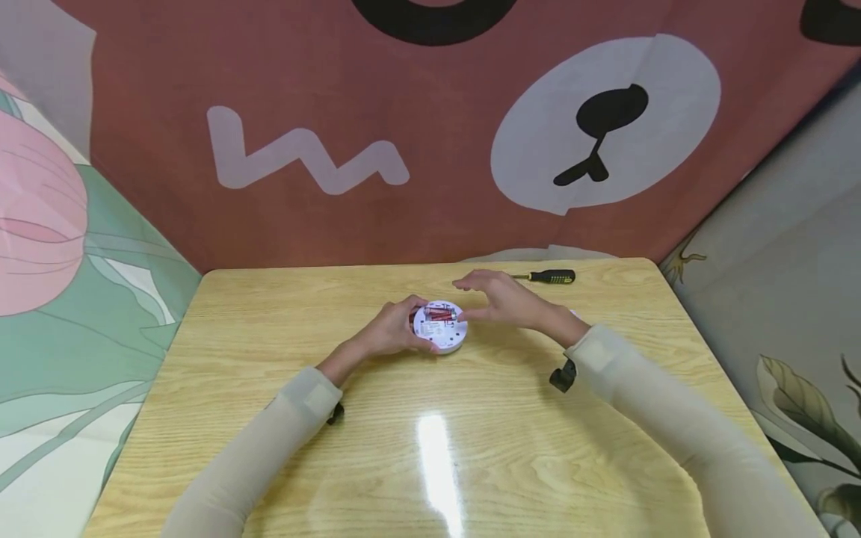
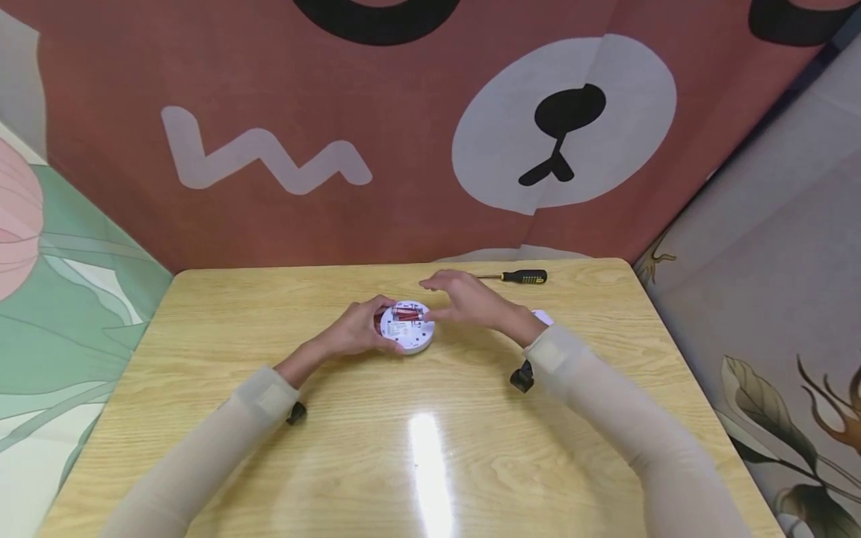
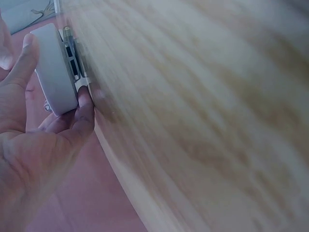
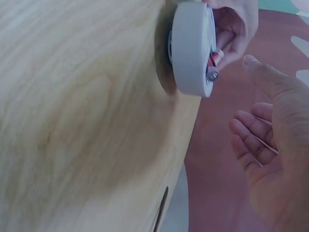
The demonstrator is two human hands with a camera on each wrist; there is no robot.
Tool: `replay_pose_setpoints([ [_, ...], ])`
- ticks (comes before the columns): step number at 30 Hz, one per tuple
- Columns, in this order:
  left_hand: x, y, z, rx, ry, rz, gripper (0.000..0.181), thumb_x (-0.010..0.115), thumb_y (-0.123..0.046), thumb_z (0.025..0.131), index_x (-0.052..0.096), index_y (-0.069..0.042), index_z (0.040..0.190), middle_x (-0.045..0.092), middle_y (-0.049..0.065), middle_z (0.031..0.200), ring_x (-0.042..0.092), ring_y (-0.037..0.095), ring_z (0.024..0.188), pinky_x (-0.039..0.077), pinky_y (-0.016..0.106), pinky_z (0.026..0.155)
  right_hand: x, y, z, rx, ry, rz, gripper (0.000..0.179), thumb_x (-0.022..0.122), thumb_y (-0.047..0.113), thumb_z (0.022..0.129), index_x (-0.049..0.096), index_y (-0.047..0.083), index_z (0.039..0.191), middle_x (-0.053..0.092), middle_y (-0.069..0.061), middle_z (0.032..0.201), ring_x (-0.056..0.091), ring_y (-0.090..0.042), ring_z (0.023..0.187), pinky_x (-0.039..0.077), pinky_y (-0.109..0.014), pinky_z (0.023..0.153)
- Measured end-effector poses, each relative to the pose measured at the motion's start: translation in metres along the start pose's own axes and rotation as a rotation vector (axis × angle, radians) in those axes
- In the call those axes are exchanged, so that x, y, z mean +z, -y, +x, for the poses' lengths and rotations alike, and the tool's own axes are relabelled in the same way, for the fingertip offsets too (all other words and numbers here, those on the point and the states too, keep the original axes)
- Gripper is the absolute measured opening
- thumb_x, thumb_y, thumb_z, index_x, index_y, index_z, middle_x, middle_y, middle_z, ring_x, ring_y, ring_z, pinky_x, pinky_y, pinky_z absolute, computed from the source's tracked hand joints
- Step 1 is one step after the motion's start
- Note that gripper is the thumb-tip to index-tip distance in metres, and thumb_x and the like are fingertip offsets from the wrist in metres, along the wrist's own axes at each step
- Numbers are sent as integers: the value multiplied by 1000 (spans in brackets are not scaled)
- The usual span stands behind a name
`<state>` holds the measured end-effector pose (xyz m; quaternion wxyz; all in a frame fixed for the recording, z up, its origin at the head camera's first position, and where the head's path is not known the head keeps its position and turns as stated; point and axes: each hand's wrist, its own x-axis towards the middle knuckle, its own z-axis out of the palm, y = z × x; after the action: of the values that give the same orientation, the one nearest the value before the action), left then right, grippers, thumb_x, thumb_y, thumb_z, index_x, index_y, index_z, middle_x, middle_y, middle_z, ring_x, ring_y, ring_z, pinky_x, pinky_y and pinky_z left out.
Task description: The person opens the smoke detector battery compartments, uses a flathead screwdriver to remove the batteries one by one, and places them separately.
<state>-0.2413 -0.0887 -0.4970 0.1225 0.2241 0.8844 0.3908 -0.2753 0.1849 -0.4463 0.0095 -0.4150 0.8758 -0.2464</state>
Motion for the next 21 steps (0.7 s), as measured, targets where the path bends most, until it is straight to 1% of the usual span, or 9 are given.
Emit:
replay_pose_setpoints([
  [3, 0, 1, 0, 4, 5, 7, 93, 101, -38, 71, 56, -4, 145, 73, 13, 129, 68, 20, 114, 54, 40, 101, 7, 1, 0, -15, -5, 7, 61, 91, 27, 86, 70, -3, 134, 72, -17, 128, 69, -32, 119, 56, -47, 102],
  [6, -1, 0, 0, 4, 9, 10, 93, 101, -38, 72, 55, -3, 145, 72, 13, 130, 68, 20, 113, 54, 40, 100, 13, 2, 1, -24, -2, 3, 60, 91, 29, 86, 70, -4, 133, 73, -16, 127, 69, -32, 118, 55, -48, 104],
  [10, -2, 2, -1, 5, 12, 3, 92, 100, -38, 72, 55, -4, 145, 72, 12, 128, 68, 19, 110, 55, 38, 97, 21, 6, 3, -23, 7, 28, 55, 89, 28, 88, 72, -2, 131, 74, -13, 125, 69, -29, 117, 55, -47, 104],
  [15, -1, 3, 0, 15, 17, -11, 92, 100, -40, 72, 55, -5, 144, 73, 10, 125, 68, 17, 105, 55, 35, 91, 29, 10, 5, -45, 3, 56, 45, 87, 22, 91, 74, 1, 129, 75, -11, 121, 70, -25, 113, 57, -42, 99],
  [21, 0, 4, 1, 24, 3, -13, 91, 100, -39, 72, 56, -4, 143, 73, 11, 125, 67, 17, 104, 55, 34, 90, 35, 13, 8, -78, -13, 23, 37, 85, 19, 92, 77, 0, 123, 75, -12, 116, 71, -25, 105, 59, -40, 93],
])
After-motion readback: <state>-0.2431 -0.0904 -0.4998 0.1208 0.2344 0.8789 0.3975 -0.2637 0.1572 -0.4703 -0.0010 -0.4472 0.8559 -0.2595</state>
